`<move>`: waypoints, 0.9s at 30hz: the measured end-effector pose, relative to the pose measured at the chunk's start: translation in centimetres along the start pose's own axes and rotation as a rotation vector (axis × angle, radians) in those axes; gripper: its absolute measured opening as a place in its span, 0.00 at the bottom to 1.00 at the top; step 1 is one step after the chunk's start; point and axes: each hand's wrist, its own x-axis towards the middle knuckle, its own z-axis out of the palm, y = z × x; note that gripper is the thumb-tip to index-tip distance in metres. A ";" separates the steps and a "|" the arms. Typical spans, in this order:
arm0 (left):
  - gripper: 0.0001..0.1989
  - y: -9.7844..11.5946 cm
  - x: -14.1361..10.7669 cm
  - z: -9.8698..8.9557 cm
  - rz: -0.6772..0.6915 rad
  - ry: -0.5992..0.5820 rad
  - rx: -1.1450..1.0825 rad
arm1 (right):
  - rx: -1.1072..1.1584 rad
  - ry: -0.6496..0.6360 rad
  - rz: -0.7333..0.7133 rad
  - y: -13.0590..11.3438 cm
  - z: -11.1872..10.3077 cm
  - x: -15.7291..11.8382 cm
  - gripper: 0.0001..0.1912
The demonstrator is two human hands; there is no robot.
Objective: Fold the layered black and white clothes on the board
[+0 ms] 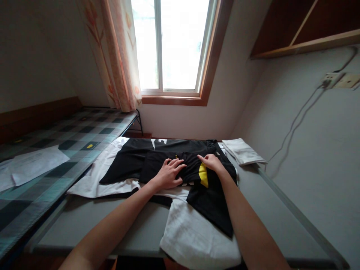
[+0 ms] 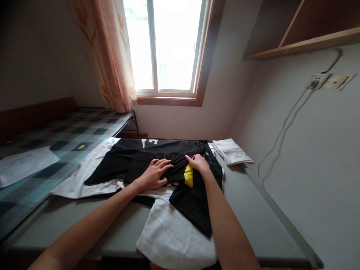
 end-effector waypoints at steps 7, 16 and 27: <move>0.19 2.3 0.3 0.2 0.160 0.136 0.015 | -0.080 -0.056 0.085 -1.1 0.1 -1.4 0.30; 0.12 3.8 1.8 1.9 0.322 0.087 0.131 | -0.054 0.065 0.067 -1.5 1.1 -1.4 0.22; 0.15 4.1 1.5 2.1 0.383 0.113 0.110 | 0.282 -0.008 -0.264 -0.2 0.3 -0.9 0.16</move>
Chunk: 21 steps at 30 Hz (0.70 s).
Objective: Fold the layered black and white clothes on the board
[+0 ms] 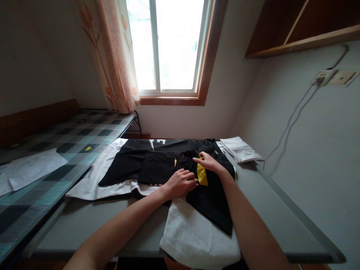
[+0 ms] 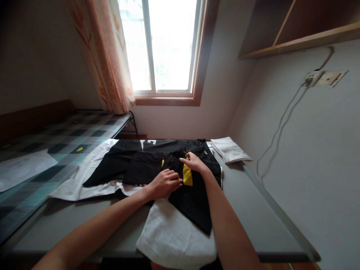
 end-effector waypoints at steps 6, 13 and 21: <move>0.18 0.2 0.3 -1.2 -0.044 0.039 -0.080 | 0.174 -0.073 0.028 0.0 -1.8 -0.6 0.15; 0.17 -3.0 0.7 -2.8 -0.309 0.068 -0.286 | 0.295 0.315 0.165 4.0 -4.4 0.5 0.14; 0.28 -3.5 -1.5 -0.5 -0.319 -0.174 -0.171 | 0.012 0.193 0.355 5.9 -6.0 -0.1 0.16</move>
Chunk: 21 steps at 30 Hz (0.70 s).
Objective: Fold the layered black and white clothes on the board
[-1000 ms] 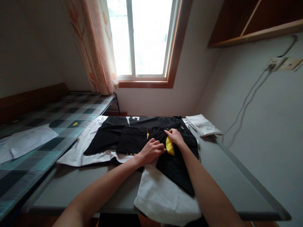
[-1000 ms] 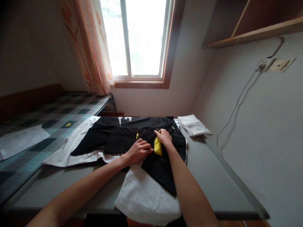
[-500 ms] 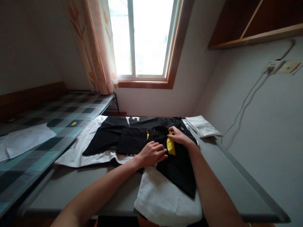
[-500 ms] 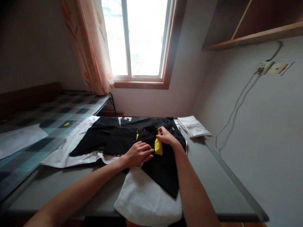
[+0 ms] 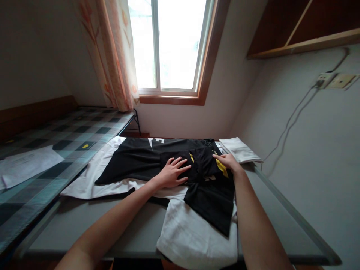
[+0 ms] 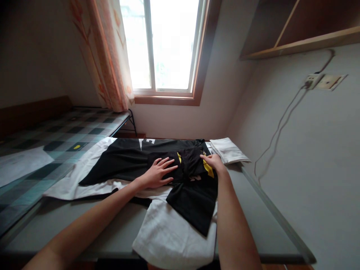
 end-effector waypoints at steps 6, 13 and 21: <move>0.25 -0.4 0.4 -0.6 -0.046 -0.010 -0.229 | 0.005 -0.044 -0.047 -1.5 -1.0 -1.5 0.08; 0.26 -2.8 1.3 -3.2 -0.424 0.224 -1.186 | 0.249 0.001 -0.144 -6.0 -2.1 -3.4 0.20; 0.35 -2.9 0.9 -5.8 -0.695 0.101 -1.788 | 0.261 -0.364 -0.565 -15.3 1.7 -7.0 0.21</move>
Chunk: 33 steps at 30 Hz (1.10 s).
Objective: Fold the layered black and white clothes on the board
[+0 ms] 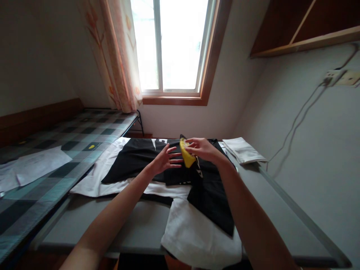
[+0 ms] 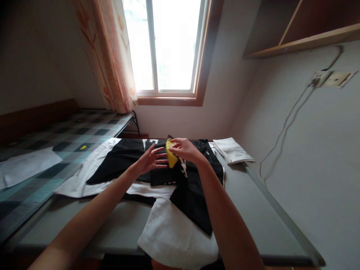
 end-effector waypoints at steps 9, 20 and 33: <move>0.53 -2.8 0.2 -1.4 0.106 0.294 0.316 | -0.187 0.107 -0.153 5.9 3.8 -1.9 0.20; 0.38 0.0 -2.3 -0.8 0.040 0.122 0.591 | -0.468 0.024 -0.211 10.4 6.9 -2.4 0.34; 0.37 -0.6 -1.8 -3.3 0.108 0.111 0.559 | -0.645 0.077 -0.327 8.0 7.4 -3.8 0.31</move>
